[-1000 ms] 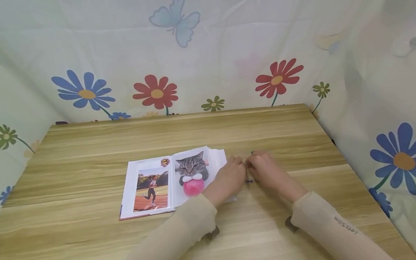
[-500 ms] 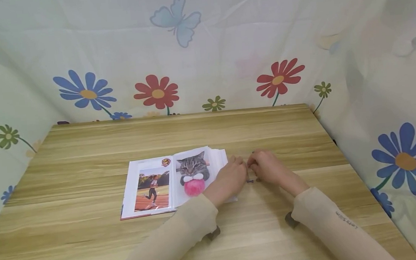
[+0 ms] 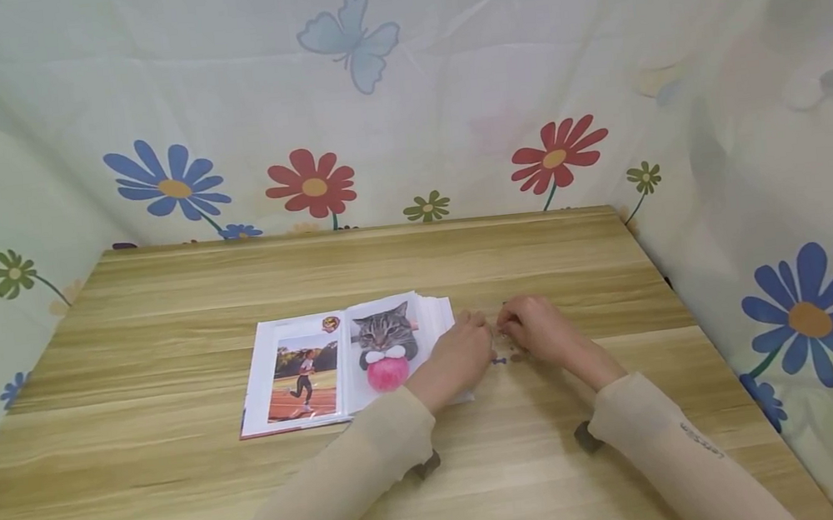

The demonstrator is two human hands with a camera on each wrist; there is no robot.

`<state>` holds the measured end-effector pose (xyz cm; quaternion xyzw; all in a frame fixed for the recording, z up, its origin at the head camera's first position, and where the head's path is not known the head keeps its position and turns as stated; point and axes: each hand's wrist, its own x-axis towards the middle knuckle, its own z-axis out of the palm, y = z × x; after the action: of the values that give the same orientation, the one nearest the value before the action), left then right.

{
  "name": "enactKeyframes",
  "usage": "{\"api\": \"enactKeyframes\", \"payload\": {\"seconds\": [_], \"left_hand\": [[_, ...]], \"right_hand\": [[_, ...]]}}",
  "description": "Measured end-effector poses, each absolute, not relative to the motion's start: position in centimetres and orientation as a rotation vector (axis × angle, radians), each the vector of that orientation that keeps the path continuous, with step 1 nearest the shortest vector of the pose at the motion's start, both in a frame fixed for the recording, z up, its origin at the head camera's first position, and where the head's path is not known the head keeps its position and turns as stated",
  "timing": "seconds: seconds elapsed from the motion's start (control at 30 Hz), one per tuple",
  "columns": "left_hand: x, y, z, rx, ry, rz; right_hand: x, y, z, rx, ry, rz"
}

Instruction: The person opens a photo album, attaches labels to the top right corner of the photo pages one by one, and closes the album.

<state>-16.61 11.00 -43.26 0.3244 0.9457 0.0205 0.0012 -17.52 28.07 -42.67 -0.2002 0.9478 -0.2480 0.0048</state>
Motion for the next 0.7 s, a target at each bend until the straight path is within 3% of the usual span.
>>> {"api": "enactKeyframes", "payload": {"seconds": [0.7], "left_hand": [[-16.8, 11.0, -43.0, 0.956, 2.922, 0.175]], "right_hand": [[-15.8, 29.7, -41.9, -0.578, 2.908, -1.020]]}}
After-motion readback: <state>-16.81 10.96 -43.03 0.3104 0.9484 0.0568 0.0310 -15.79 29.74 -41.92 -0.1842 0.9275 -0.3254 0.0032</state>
